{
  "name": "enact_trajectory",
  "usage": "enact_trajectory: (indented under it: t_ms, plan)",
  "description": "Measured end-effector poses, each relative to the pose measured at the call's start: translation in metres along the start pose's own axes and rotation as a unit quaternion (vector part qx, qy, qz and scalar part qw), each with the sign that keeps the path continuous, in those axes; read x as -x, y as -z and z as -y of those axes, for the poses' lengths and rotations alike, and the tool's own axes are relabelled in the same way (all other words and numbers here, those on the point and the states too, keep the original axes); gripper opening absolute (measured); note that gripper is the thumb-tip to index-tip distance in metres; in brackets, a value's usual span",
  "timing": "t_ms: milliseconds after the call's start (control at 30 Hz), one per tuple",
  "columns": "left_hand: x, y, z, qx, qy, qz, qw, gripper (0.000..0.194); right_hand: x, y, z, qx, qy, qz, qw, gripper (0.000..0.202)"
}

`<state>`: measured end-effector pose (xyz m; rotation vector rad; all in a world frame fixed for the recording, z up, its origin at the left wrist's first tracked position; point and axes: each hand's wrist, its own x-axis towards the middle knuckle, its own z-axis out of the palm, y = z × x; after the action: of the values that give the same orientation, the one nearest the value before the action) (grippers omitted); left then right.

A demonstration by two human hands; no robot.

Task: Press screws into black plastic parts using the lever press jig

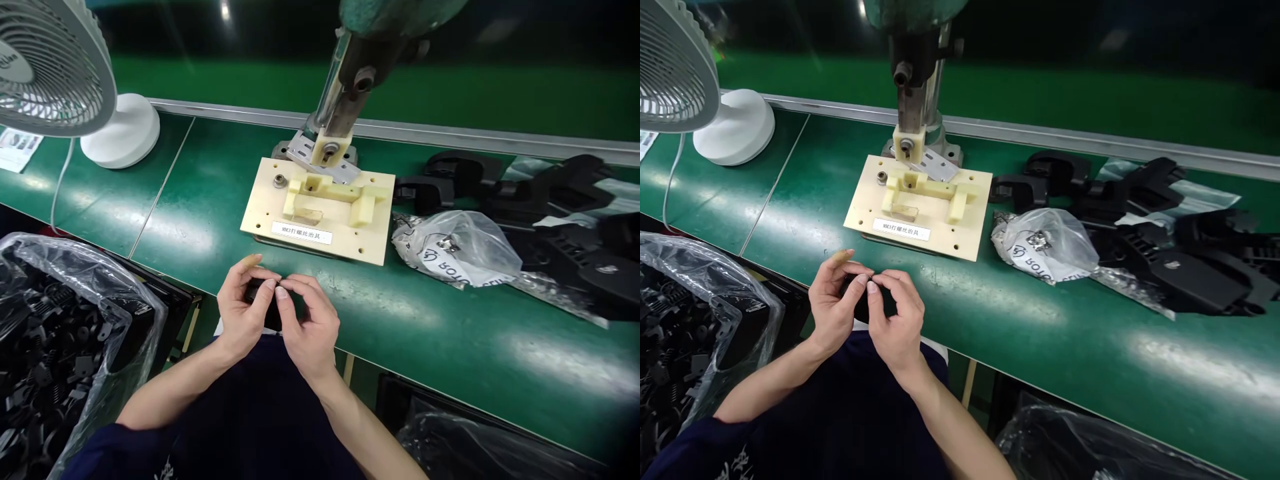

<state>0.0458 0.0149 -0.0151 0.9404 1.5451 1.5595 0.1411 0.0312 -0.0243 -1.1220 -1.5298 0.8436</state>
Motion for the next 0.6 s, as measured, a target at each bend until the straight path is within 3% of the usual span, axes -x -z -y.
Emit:
enact_trajectory:
  t_ms: [167, 300, 367, 467, 533, 600]
  plan:
    - [0.002, 0.001, 0.004, -0.017, -0.004, 0.017, 1.000, 0.029, -0.002, 0.000, -0.003, -0.015, -0.022, 0.004, 1.000, 0.010]
    - [-0.003, 0.000, 0.006, 0.059, 0.063, 0.016, 0.996, 0.032, 0.000, -0.002, -0.005, -0.085, -0.119, -0.014, 0.989, 0.012]
    - [-0.007, 0.000, 0.004, 0.121, 0.113, -0.004, 0.986, 0.035, 0.002, -0.003, -0.004, -0.173, -0.202, -0.036, 0.963, 0.014]
    - [-0.011, -0.002, 0.000, 0.189, 0.162, -0.040, 0.968, 0.038, 0.005, -0.005, 0.000, -0.310, -0.304, -0.062, 0.899, 0.017]
    - [-0.010, -0.005, -0.003, 0.209, 0.163, -0.062, 0.962, 0.038, 0.007, -0.008, 0.002, -0.350, -0.336, -0.080, 0.871, 0.018]
    - [-0.006, -0.010, -0.005, 0.211, 0.152, -0.077, 0.963, 0.036, 0.009, -0.010, 0.004, -0.349, -0.340, -0.104, 0.867, 0.017]
